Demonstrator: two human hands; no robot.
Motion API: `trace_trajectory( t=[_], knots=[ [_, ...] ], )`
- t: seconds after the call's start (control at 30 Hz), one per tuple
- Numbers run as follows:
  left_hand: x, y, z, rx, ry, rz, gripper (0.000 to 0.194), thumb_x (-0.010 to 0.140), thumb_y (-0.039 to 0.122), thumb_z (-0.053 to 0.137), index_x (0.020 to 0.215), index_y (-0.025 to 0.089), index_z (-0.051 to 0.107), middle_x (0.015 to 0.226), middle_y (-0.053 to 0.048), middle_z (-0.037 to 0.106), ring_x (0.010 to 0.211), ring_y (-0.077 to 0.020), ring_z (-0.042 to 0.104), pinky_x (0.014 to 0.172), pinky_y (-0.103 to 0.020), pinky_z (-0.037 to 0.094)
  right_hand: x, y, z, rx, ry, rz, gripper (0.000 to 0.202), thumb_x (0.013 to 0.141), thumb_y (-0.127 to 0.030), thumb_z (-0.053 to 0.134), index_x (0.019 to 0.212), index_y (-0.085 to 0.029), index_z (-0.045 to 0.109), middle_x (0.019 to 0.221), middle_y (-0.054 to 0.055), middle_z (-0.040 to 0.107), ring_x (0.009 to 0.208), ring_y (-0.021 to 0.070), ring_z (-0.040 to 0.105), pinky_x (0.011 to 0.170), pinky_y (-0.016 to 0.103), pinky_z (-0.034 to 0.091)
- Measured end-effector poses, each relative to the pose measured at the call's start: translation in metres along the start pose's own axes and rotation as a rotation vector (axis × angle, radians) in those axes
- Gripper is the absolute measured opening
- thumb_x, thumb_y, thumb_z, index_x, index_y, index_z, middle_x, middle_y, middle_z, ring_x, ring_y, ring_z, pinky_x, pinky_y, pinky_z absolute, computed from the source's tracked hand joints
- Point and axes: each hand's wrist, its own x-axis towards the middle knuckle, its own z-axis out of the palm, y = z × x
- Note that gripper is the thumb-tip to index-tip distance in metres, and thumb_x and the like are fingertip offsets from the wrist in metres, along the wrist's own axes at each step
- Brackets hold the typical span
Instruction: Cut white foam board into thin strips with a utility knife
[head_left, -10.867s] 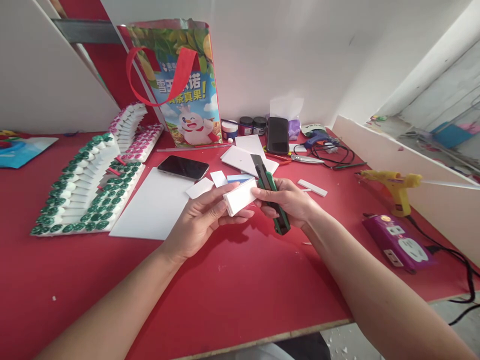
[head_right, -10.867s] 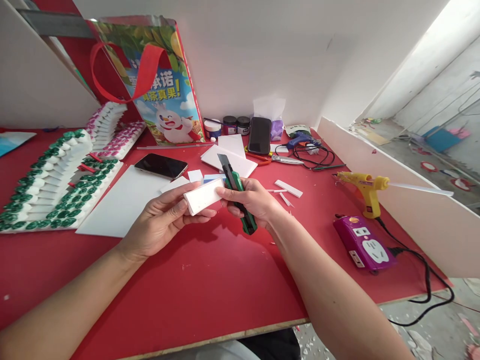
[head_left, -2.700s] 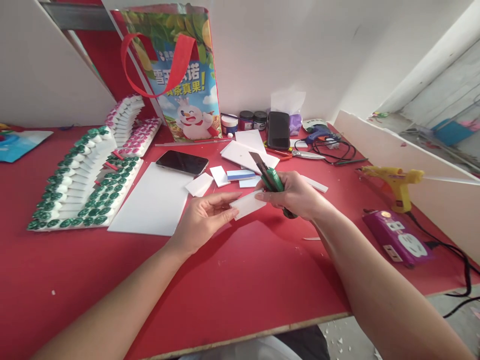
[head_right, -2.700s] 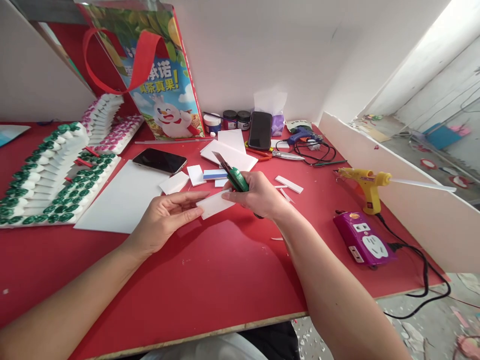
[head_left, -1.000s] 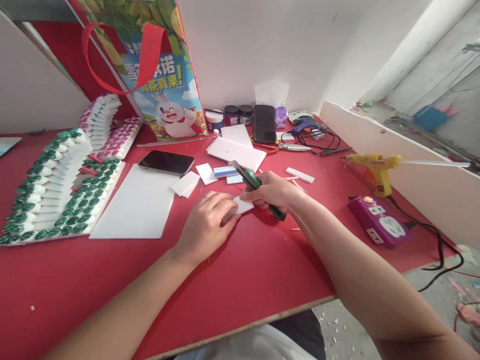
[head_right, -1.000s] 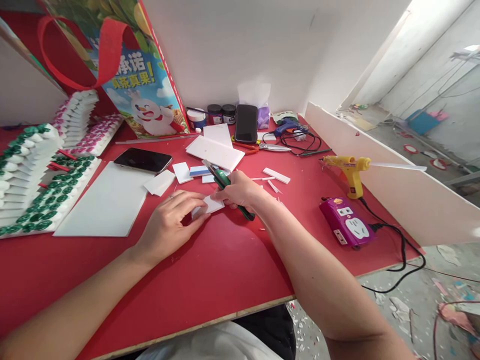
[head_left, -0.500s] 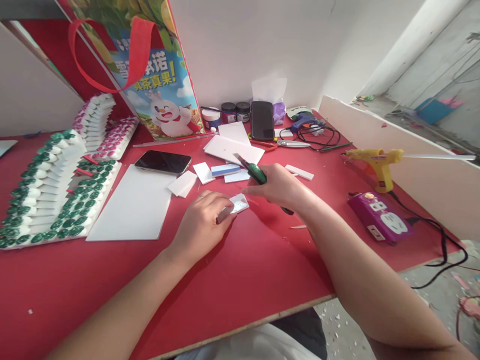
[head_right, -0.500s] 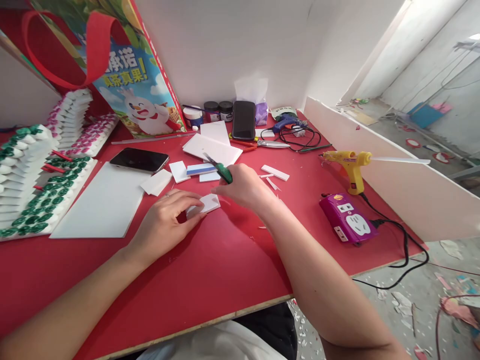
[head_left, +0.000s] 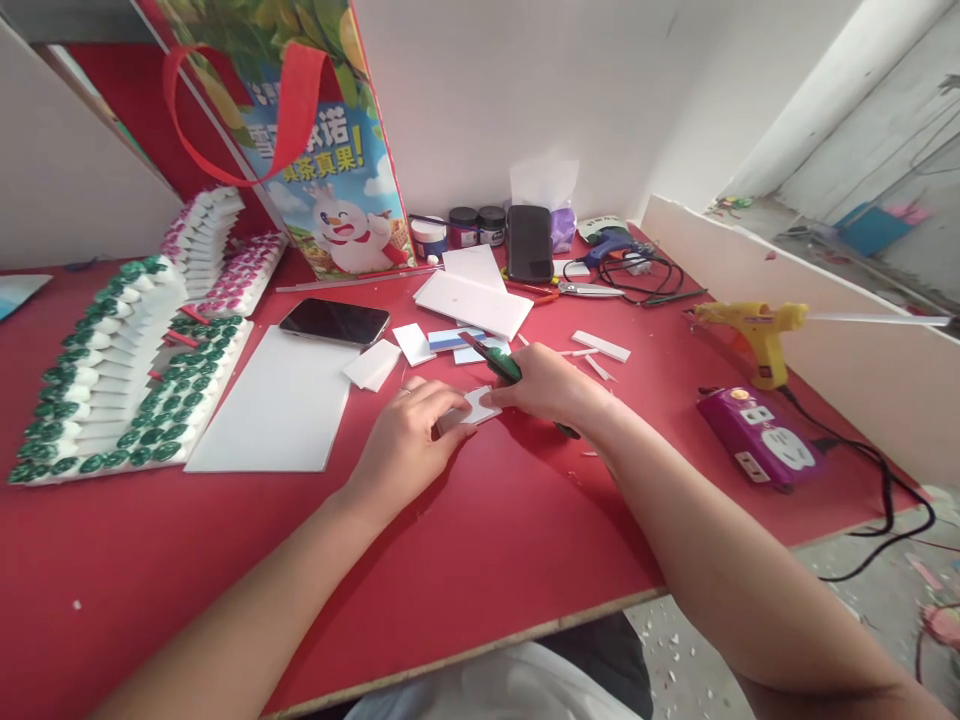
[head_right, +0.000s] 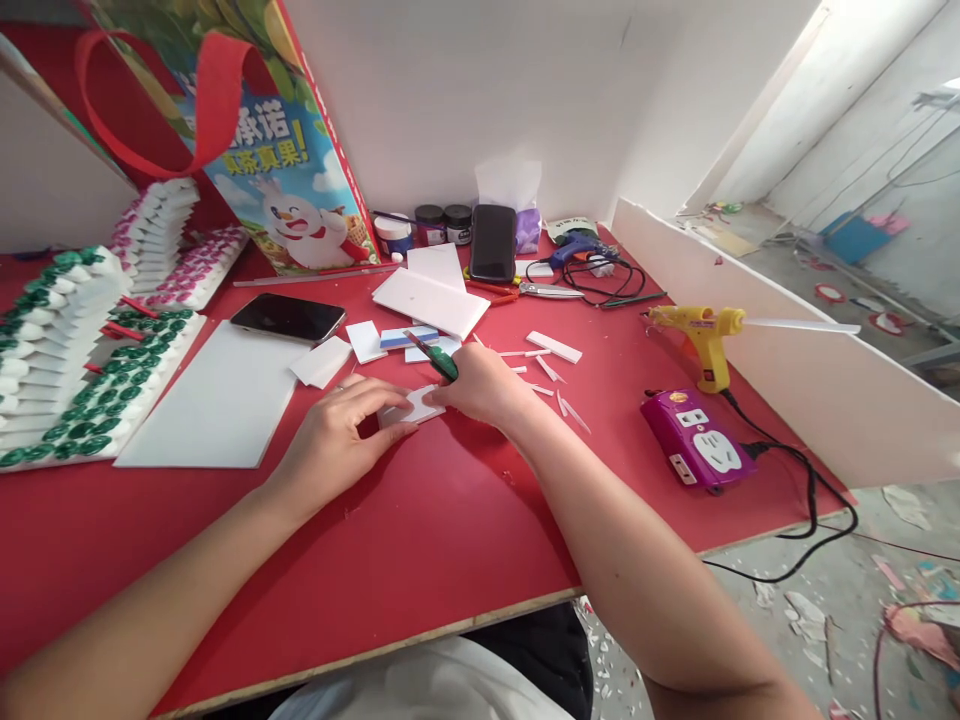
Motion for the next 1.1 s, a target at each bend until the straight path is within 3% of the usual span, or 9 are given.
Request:
trace_trajectory(
  t=[0.2,0.4,0.53,0.7,0.8,0.93,1.1],
  knots=[
    [-0.001,-0.005,-0.006,-0.09,-0.03,-0.046,0.018,0.08,0.029,0.077,0.093,0.019,0.07,0.1,-0.005,0.074,0.095,-0.0232,0.064,0.085,-0.038,0.053,0.003,0.002,0.003,-0.014,-0.009,-0.021,0.029,0.073,-0.034,0.071,0.063,-0.02,0.047,0.059,-0.006,0.045,0.053,0.0102,0.043,0.052,0.025,0.031],
    [0.001,-0.01,-0.01,-0.14,-0.074,-0.057,0.016,0.084,0.028,0.072,0.099,0.022,0.073,0.106,-0.005,0.073,0.099,-0.0222,0.065,0.092,-0.038,0.053,0.003,0.002,0.003,-0.042,-0.007,-0.014,0.028,0.073,-0.036,0.07,0.066,-0.02,0.049,0.061,-0.005,0.047,0.054,0.0108,0.045,0.052,0.025,0.03],
    [0.003,-0.009,-0.004,-0.04,-0.045,0.037,0.016,0.086,0.03,0.071,0.099,0.021,0.073,0.102,-0.007,0.072,0.096,-0.0239,0.062,0.086,-0.04,0.054,0.004,0.002,0.003,-0.032,-0.021,-0.03,0.027,0.073,-0.037,0.069,0.067,-0.02,0.049,0.061,-0.005,0.046,0.056,0.0111,0.045,0.053,0.025,0.03],
    [0.002,-0.008,0.003,-0.008,0.007,0.089,0.01,0.089,0.025,0.066,0.094,0.02,0.074,0.094,-0.007,0.07,0.088,-0.0213,0.057,0.073,-0.034,0.053,-0.001,0.003,-0.002,0.026,-0.063,-0.046,0.027,0.075,-0.034,0.067,0.064,-0.02,0.047,0.057,-0.005,0.046,0.054,0.0109,0.045,0.052,0.024,0.03],
    [0.0,-0.007,0.005,0.004,0.025,0.111,0.013,0.091,0.023,0.063,0.097,0.021,0.074,0.092,-0.006,0.069,0.087,-0.0204,0.056,0.075,-0.035,0.053,-0.009,0.003,-0.013,0.1,-0.096,-0.072,0.019,0.08,-0.032,0.061,0.071,-0.02,0.049,0.06,-0.003,0.054,0.056,0.012,0.051,0.053,0.024,0.035],
    [0.0,-0.005,0.006,0.065,0.071,0.123,0.016,0.092,0.022,0.06,0.098,0.018,0.074,0.091,-0.008,0.066,0.087,-0.0217,0.054,0.074,-0.036,0.052,-0.024,0.001,-0.025,0.017,-0.029,-0.052,0.007,0.086,-0.023,0.05,0.079,-0.021,0.048,0.064,0.0,0.063,0.055,0.0132,0.058,0.052,0.023,0.039],
    [0.001,-0.004,0.007,0.123,0.091,0.106,0.016,0.093,0.021,0.058,0.095,0.018,0.073,0.091,-0.008,0.065,0.085,-0.0212,0.05,0.074,-0.035,0.049,-0.044,-0.001,-0.022,-0.159,-0.153,-0.002,0.02,0.097,-0.028,0.035,0.103,-0.017,0.051,0.078,0.008,0.068,0.041,0.0136,0.055,0.04,0.025,0.035]
  ],
)
